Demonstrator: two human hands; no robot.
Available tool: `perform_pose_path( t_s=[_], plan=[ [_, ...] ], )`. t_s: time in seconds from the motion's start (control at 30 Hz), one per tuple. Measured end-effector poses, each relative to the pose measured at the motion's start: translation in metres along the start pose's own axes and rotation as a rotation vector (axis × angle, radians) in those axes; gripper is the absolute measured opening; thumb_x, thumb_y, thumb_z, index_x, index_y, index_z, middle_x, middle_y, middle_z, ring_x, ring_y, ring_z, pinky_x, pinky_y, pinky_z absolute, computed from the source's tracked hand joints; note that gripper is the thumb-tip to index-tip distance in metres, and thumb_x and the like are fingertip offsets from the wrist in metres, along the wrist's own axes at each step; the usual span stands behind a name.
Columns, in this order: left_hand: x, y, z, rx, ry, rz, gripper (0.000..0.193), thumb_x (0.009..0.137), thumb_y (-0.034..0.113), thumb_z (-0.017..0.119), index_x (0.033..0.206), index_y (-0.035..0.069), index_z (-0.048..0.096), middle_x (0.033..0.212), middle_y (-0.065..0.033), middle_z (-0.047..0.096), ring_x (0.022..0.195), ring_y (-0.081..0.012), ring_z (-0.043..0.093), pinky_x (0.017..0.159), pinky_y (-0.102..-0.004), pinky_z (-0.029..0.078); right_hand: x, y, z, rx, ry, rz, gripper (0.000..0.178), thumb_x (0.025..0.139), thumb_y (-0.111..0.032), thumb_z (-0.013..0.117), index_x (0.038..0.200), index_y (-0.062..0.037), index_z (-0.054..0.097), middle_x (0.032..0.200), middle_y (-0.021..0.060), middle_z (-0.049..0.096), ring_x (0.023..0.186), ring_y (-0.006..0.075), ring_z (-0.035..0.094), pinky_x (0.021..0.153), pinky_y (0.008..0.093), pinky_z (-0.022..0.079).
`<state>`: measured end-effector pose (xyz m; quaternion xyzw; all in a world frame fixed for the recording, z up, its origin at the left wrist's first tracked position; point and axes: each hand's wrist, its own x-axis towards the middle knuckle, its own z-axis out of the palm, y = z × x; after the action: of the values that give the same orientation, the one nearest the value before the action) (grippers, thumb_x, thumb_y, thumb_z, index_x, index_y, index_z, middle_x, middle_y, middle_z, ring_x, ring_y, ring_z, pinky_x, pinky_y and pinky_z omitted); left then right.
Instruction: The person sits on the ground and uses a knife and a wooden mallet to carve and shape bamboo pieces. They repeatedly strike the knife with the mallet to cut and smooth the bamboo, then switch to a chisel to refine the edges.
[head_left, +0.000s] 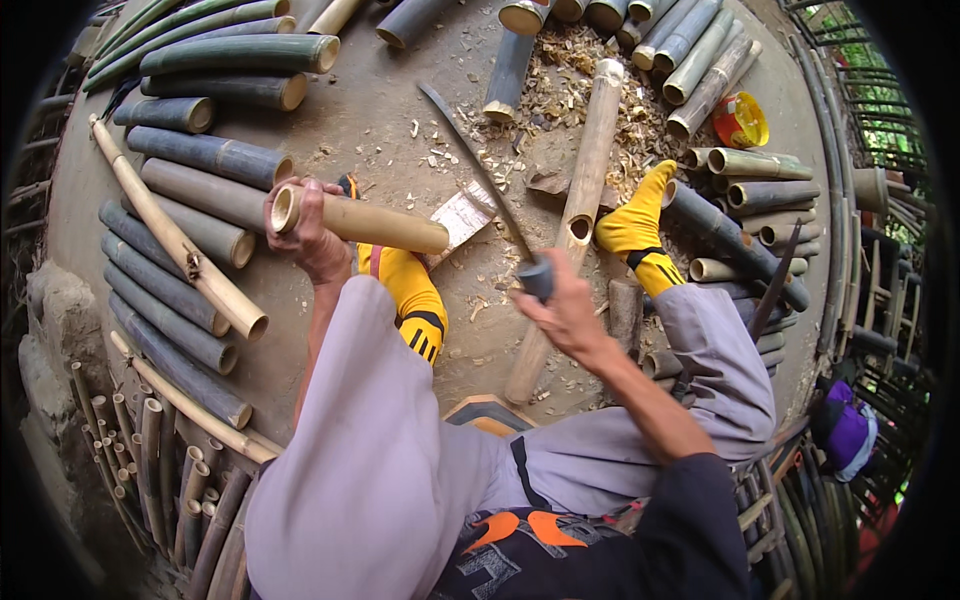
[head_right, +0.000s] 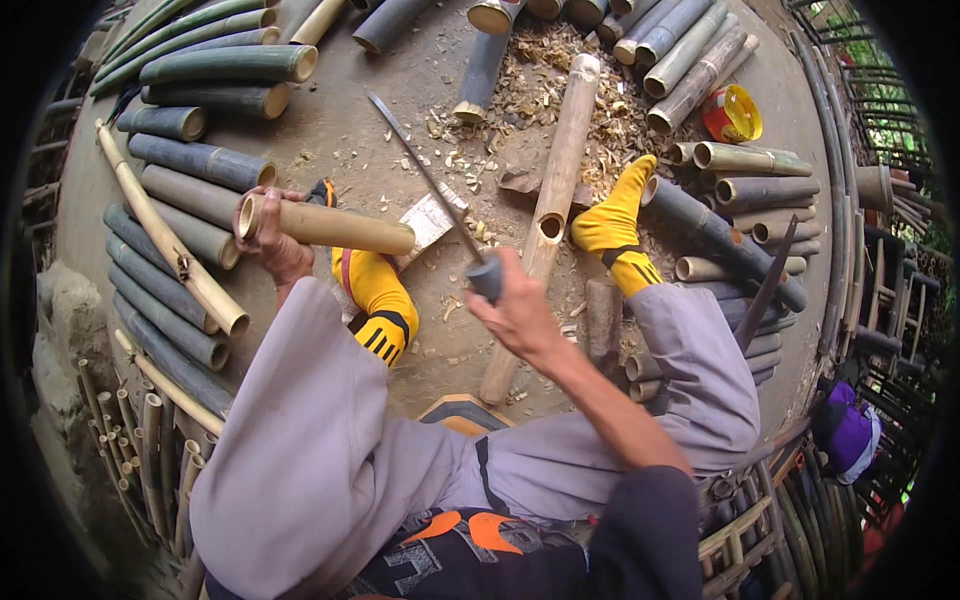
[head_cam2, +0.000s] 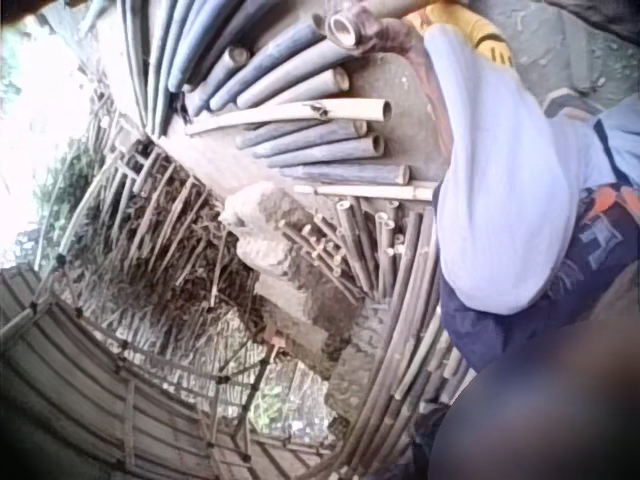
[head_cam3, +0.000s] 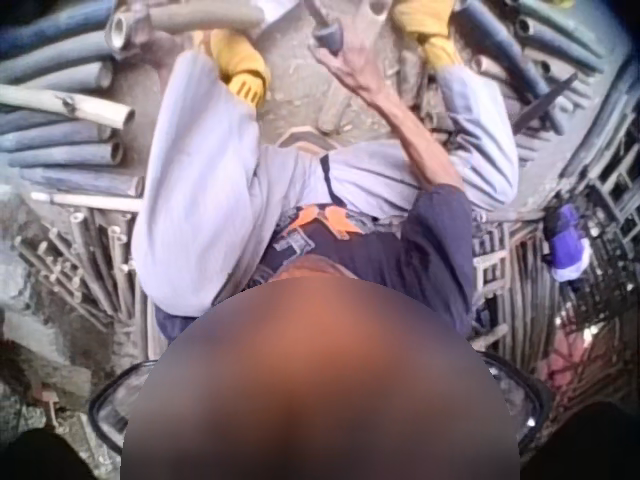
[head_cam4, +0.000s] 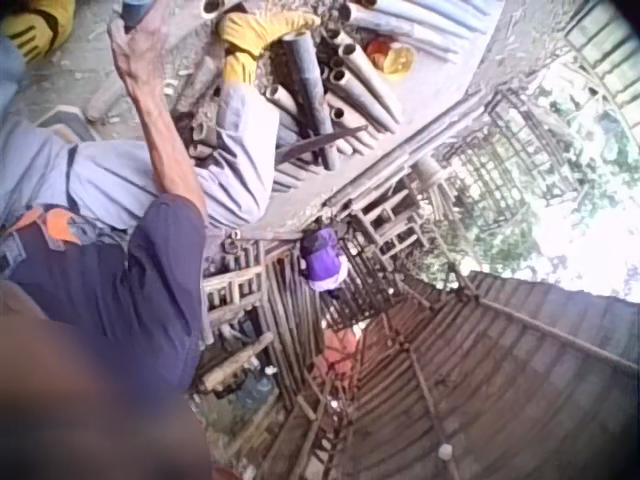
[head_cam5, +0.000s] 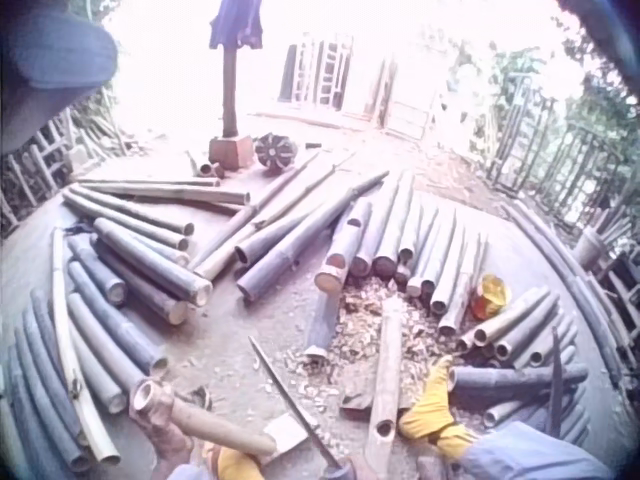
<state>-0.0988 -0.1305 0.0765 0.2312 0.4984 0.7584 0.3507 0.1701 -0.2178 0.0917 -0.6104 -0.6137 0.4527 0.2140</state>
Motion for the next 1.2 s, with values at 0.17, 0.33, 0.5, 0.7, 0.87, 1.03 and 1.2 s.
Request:
perform_pose_path(
  t_s=[0.17,0.33,0.5,0.7,0.87,1.03,1.2],
  plan=[
    [-0.006,-0.009,-0.019,-0.008,0.040,-0.020,0.026,0.077,0.005,0.063,0.100,0.000,0.052,0.079,-0.0091,0.057,0.068,-0.0199,0.060,0.064,-0.0317,0.053,0.026,0.061,0.100,0.080,-0.002,0.153,0.041,0.084,-0.023,0.066,0.109,0.0009,0.043,0.084,0.0258,0.065,0.072,0.0371,0.067,0.062,0.0448,0.052],
    [-0.011,-0.024,-0.014,0.077,0.066,0.035,0.028,0.075,0.008,0.062,0.099,-0.001,0.051,0.077,-0.0111,0.055,0.066,-0.0210,0.058,0.062,-0.0315,0.052,0.024,0.083,0.110,0.060,-0.062,0.171,0.043,0.084,-0.022,0.066,0.111,0.0016,0.043,0.082,0.0244,0.064,0.074,0.0357,0.068,0.062,0.0424,0.052],
    [-0.011,-0.021,-0.008,0.103,0.081,0.038,0.026,0.075,0.006,0.062,0.098,-0.001,0.051,0.076,-0.0107,0.056,0.066,-0.0207,0.058,0.064,-0.0325,0.052,0.016,0.015,0.077,0.188,0.184,-0.101,0.045,0.086,-0.021,0.067,0.117,-0.0010,0.043,0.077,0.0145,0.065,0.067,0.0231,0.067,0.059,0.0332,0.053],
    [-0.010,-0.022,-0.001,0.102,0.015,0.052,0.024,0.075,0.004,0.062,0.095,-0.002,0.051,0.076,-0.0107,0.056,0.066,-0.0205,0.059,0.066,-0.0329,0.053,0.035,0.065,0.115,-0.008,0.071,0.060,0.036,0.085,-0.021,0.066,0.105,-0.0015,0.043,0.072,0.0205,0.063,0.064,0.0345,0.066,0.055,0.0380,0.052],
    [-0.011,-0.023,0.003,0.190,0.009,0.115,0.023,0.074,0.004,0.062,0.092,-0.003,0.051,0.077,-0.0113,0.056,0.066,-0.0214,0.060,0.067,-0.0338,0.053,0.029,0.034,0.091,0.141,0.097,0.035,0.037,0.085,-0.021,0.066,0.108,-0.0016,0.044,0.073,0.0158,0.064,0.064,0.0256,0.067,0.055,0.0351,0.052],
    [-0.013,-0.024,0.007,0.141,0.003,0.100,0.024,0.073,0.003,0.061,0.094,-0.004,0.051,0.077,-0.0116,0.055,0.066,-0.0225,0.060,0.067,-0.0344,0.053,0.028,0.019,0.090,0.335,0.387,-0.235,0.036,0.088,-0.022,0.064,0.108,-0.0012,0.044,0.073,0.0097,0.063,0.063,0.0207,0.065,0.053,0.0295,0.050],
    [-0.016,-0.020,0.004,0.149,0.040,0.106,0.025,0.072,0.004,0.060,0.094,-0.003,0.051,0.076,-0.0115,0.054,0.066,-0.0223,0.060,0.067,-0.0351,0.053,0.045,0.083,0.112,0.077,-0.019,0.275,0.036,0.086,-0.025,0.066,0.104,-0.0010,0.046,0.074,0.0129,0.064,0.064,0.0222,0.064,0.055,0.0332,0.050]
  ],
)
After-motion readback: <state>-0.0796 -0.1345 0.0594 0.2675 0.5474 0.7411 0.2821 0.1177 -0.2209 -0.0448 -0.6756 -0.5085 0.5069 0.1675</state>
